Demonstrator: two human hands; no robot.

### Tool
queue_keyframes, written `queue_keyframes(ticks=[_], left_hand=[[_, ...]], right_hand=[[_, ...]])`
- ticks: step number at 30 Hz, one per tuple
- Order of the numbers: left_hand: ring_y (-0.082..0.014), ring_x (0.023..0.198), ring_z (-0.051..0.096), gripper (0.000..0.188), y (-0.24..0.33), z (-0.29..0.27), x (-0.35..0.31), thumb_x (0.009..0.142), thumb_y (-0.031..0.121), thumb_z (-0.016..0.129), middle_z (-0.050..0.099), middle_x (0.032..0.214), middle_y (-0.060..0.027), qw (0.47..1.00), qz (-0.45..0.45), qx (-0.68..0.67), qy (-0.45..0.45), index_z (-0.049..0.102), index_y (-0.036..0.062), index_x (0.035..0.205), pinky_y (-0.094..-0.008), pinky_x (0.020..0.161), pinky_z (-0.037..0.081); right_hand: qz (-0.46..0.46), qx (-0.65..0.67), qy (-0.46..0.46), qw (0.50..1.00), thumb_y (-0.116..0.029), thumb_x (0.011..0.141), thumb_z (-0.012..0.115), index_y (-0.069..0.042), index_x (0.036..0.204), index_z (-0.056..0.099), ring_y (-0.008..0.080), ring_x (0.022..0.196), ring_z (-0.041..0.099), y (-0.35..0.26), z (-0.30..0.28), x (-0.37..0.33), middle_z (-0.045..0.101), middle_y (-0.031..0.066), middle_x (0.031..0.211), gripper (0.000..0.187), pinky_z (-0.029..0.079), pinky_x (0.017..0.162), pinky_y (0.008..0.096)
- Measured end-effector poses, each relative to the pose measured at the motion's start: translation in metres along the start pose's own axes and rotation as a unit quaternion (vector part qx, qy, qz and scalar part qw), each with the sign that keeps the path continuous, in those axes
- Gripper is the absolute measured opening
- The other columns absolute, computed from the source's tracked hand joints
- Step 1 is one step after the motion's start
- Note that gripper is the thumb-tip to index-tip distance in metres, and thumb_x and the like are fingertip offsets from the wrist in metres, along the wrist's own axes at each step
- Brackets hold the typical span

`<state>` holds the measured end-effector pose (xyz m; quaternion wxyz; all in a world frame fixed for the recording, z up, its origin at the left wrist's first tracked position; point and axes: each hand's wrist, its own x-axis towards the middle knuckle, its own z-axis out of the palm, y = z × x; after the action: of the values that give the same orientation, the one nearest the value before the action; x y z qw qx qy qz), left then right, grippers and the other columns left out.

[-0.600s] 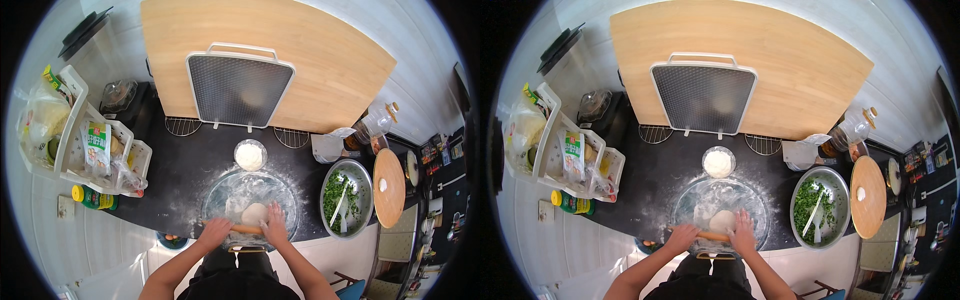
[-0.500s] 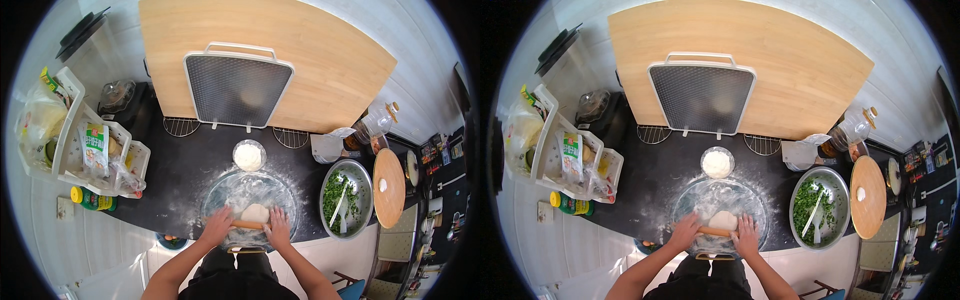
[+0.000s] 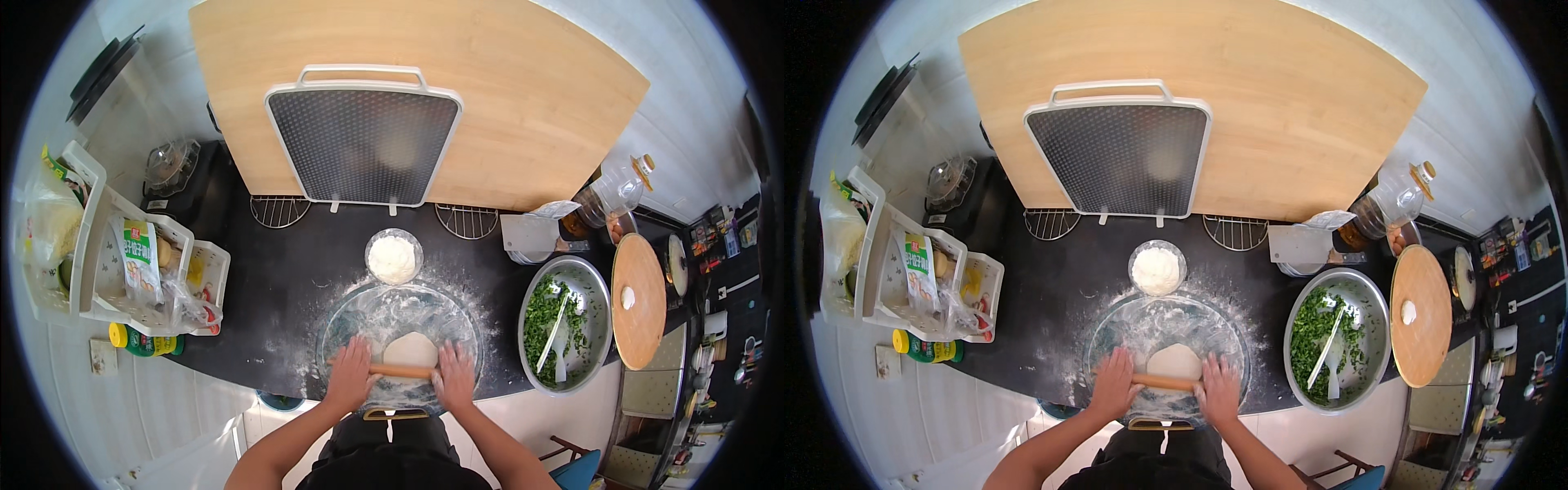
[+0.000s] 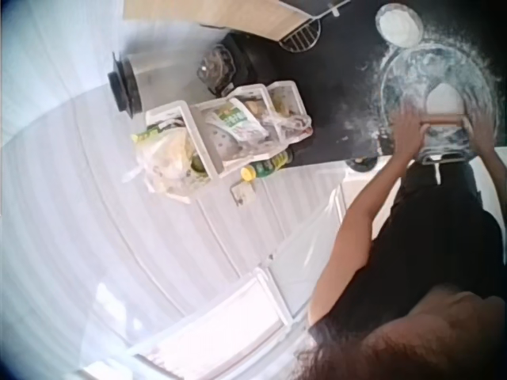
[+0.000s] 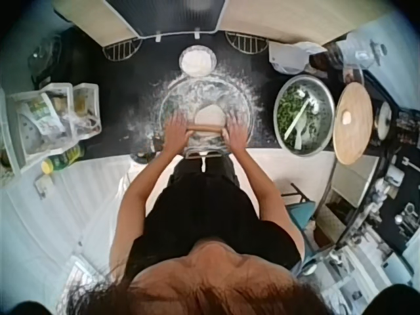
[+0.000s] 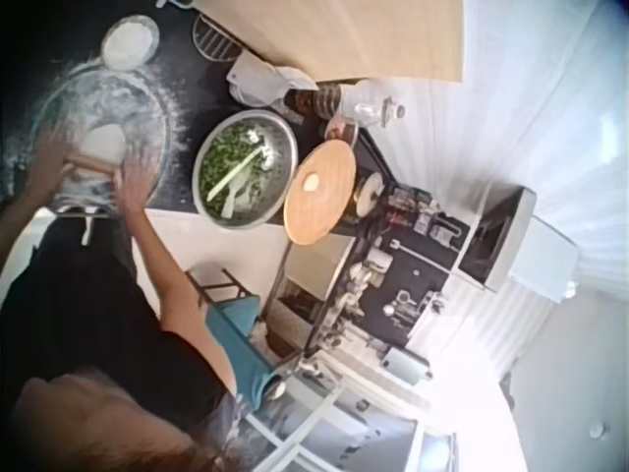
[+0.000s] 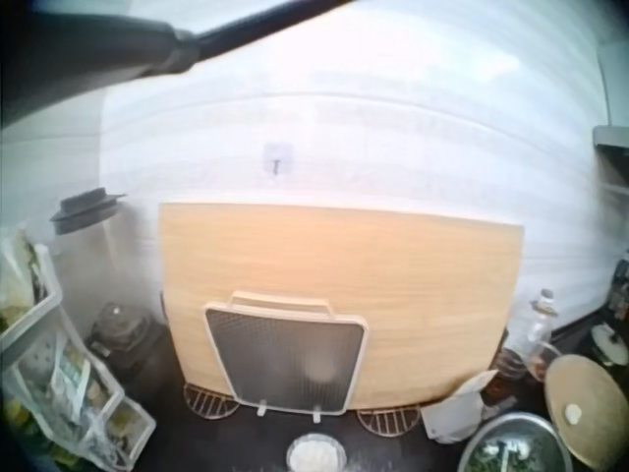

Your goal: The person uses a wooden rolling pin to flatten a ball of dough on a floured countertop. They repeatedly roll the dough, rotate it, and add flour to prevent sticking, gradually expanding it into a large, thin circular sheet. The person then lifts the flattened dough and places it onto a wooden board.

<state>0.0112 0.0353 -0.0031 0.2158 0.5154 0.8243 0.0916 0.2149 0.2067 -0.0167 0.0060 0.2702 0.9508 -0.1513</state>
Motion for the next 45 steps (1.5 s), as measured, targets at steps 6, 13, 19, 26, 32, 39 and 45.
queue_keyframes(ticks=[6,13,19,26,32,39,45], left_hand=[[-0.0386,0.145,0.017,0.079,-0.017,-0.029,0.082,0.091,0.035,0.056,0.018,0.154,-0.0277,0.977,-0.054,0.01,0.204,0.022,-0.0115,0.145,-0.0501,0.117,0.015],[-0.0437,0.143,0.016,0.078,0.017,-0.006,0.031,0.089,0.032,0.058,0.018,0.152,-0.0321,0.987,-0.104,-0.036,0.116,0.025,-0.0136,0.143,-0.052,0.116,0.014],[-0.0406,0.145,0.016,0.076,0.002,0.01,0.032,0.091,0.032,0.056,0.02,0.153,-0.0293,0.993,-0.065,-0.023,0.096,0.025,-0.013,0.143,-0.0497,0.117,0.014],[-0.0417,0.143,0.019,0.074,-0.009,-0.014,0.07,0.09,0.03,0.057,0.02,0.153,-0.0293,0.983,-0.077,-0.005,0.168,0.027,-0.0127,0.142,-0.0492,0.117,0.016],[-0.0427,0.143,0.017,0.076,-0.003,0.008,-0.008,0.089,0.027,0.058,0.017,0.154,-0.0299,0.99,-0.113,-0.069,0.043,0.023,-0.0117,0.144,-0.0514,0.116,0.015],[-0.0419,0.144,0.017,0.076,-0.027,-0.033,0.112,0.09,0.031,0.056,0.019,0.153,-0.0296,0.947,-0.16,0.023,0.278,0.024,-0.0116,0.144,-0.0506,0.117,0.016],[-0.0426,0.143,0.018,0.075,0.016,0.01,-0.017,0.091,0.035,0.055,0.021,0.153,-0.03,0.994,-0.077,-0.032,0.07,0.027,-0.0114,0.143,-0.0513,0.117,0.016]], right_hand=[[0.028,0.009,0.133,0.991,-0.03,0.09,0.058,0.002,0.144,0.033,0.0382,0.143,0.024,0.008,-0.014,0.117,0.027,0.0206,0.154,0.068,0.018,0.116,0.0508],[0.007,0.063,0.067,0.996,-0.029,0.088,0.058,0.003,0.142,0.036,0.0388,0.143,0.023,0.031,-0.001,0.052,0.028,0.0217,0.153,0.067,0.018,0.116,0.0517],[0.014,0.033,0.046,0.998,-0.028,0.087,0.059,0.002,0.141,0.039,0.0385,0.141,0.029,0.029,-0.002,0.037,0.033,0.0217,0.151,0.065,0.021,0.115,0.0513],[0.028,0.01,0.082,0.996,-0.034,0.09,0.056,0.003,0.143,0.035,0.0356,0.144,0.022,0.028,-0.005,0.087,0.028,0.0204,0.154,0.068,0.015,0.118,0.0481],[-0.035,0.021,-0.005,0.999,-0.039,0.089,0.058,0.001,0.145,0.034,0.0374,0.144,0.023,0.014,0.002,0.013,0.026,0.0208,0.155,0.073,0.018,0.116,0.0506],[0.012,0.039,0.159,0.986,-0.03,0.093,0.052,0.005,0.145,0.028,0.038,0.144,0.021,0.022,-0.015,0.164,0.024,0.023,0.155,0.067,0.019,0.117,0.0488],[-0.044,0.046,-0.001,0.998,-0.029,0.087,0.059,0.005,0.142,0.034,0.0432,0.141,0.024,0.033,-0.002,0.029,0.026,0.0256,0.153,0.069,0.019,0.116,0.0516]])
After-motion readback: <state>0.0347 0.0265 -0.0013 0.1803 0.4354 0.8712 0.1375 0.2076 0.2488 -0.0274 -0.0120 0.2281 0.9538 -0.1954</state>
